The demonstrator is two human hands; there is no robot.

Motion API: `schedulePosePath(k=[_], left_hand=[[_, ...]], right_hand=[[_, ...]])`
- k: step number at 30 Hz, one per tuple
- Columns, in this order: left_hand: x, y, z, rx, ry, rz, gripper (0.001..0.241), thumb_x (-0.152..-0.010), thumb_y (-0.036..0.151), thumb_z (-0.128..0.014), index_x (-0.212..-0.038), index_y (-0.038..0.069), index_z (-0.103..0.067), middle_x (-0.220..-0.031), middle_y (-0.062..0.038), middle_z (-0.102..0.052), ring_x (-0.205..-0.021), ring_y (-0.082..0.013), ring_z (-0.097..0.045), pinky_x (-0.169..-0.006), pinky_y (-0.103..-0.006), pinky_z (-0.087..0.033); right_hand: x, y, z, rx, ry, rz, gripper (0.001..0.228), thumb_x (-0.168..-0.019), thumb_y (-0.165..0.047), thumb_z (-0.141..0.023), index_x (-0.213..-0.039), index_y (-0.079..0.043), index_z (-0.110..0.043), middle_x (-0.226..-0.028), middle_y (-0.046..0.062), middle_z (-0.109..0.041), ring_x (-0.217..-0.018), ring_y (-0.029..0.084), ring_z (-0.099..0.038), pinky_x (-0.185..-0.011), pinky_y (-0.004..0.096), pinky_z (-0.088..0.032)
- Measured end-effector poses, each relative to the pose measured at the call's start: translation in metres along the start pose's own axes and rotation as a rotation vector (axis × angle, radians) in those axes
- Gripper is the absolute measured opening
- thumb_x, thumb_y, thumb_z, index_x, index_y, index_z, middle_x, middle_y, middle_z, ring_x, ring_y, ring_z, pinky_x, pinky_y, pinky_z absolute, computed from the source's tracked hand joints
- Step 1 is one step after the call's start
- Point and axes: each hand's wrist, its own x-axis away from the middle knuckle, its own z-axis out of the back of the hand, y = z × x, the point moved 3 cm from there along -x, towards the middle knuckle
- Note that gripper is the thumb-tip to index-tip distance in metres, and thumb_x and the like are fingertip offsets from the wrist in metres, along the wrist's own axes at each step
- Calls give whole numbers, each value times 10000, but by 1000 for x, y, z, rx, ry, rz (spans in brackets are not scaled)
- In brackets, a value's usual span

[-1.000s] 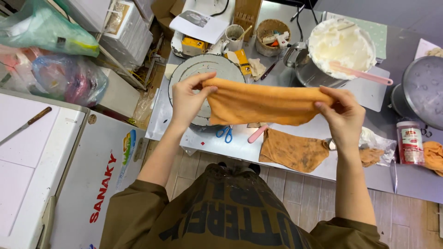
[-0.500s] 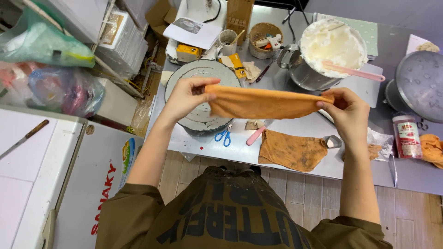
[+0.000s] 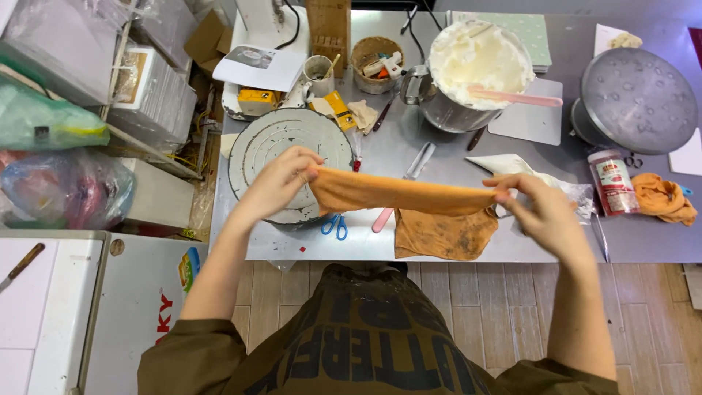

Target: The person wipes down several square cloths, a metal palette knife, and a cake scraper with an orange cloth. They then move a piping bag into a freezer, retrieve some plastic wrap and other items from a shelf, and finally place a plastic container into a large green plastic bag.

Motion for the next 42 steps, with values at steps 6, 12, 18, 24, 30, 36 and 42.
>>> schedulePosePath(k=[6, 12, 18, 24, 30, 36, 42], left_hand=[[-63, 3, 10, 1128, -83, 6, 538, -1089, 544, -560, -1285, 43, -566, -1251, -79, -596, -1156, -205, -545, -1040, -387, -443], [-43, 17, -92, 1783, -385, 85, 1046, -910, 827, -279, -1647, 85, -254, -1669, -109, -379, -1539, -292, -367, -1264, -474, -297], [-1, -45, -187, 1431, -297, 418, 781, -1041, 570, -424, -1616, 68, -261, -1638, -90, -377, -1498, -241, -384, -1235, -430, -329], [17, -34, -253, 1538, -135, 500, 648, -1065, 419, -441, -1598, 78, -302, -1583, -73, -447, -1453, -208, -445, -1190, -398, -385], [-1, -28, -269, 1626, -48, 609, 574, -1013, 207, -554, -1535, 92, -346, -1478, -94, -527, -1350, -235, -550, -1104, -413, -488], [-81, -102, -349, 1277, -155, 564, 556, -965, 154, -603, -1490, 98, -428, -1429, -105, -573, -1297, -271, -582, -1078, -435, -486], [-111, -130, -403, -207, 68, 185, 516, -945, 318, -674, -1412, 133, -558, -1484, -125, -542, -1390, -361, -510, -1171, -460, -426]], right_hand=[[-41, 34, 27, -1152, -1, 351, 310, -1045, -296, -721, -1281, -115, -631, -1148, 73, -721, -1018, 179, -681, -915, 347, -537], [-46, 10, -126, -1972, 146, 400, 510, -1069, -389, -561, -1496, -151, -416, -1469, 124, -527, -1333, 266, -517, -1142, 426, -420], [-33, 47, -163, -1773, 235, 19, 634, -1085, -381, -463, -1629, -125, -261, -1660, 152, -371, -1490, 308, -380, -1233, 442, -326], [-18, 22, -215, -220, 144, 147, 734, -1036, -376, -556, -1635, -62, -270, -1690, 192, -276, -1527, 407, -299, -1205, 483, -272], [-12, 116, -203, -809, -10, -413, 686, -1052, -405, -584, -1649, -111, -416, -1515, 380, -419, -1392, 538, -306, -1125, 570, -233], [-54, 223, -191, -919, 119, -341, 599, -942, -300, -702, -1461, -55, -533, -1292, 143, -665, -1167, 207, -625, -1007, 325, -502], [-117, 290, -104, 392, 493, 159, 652, -682, -185, -829, -1290, -62, -627, -1278, 199, -648, -1177, 384, -608, -986, 465, -478]])
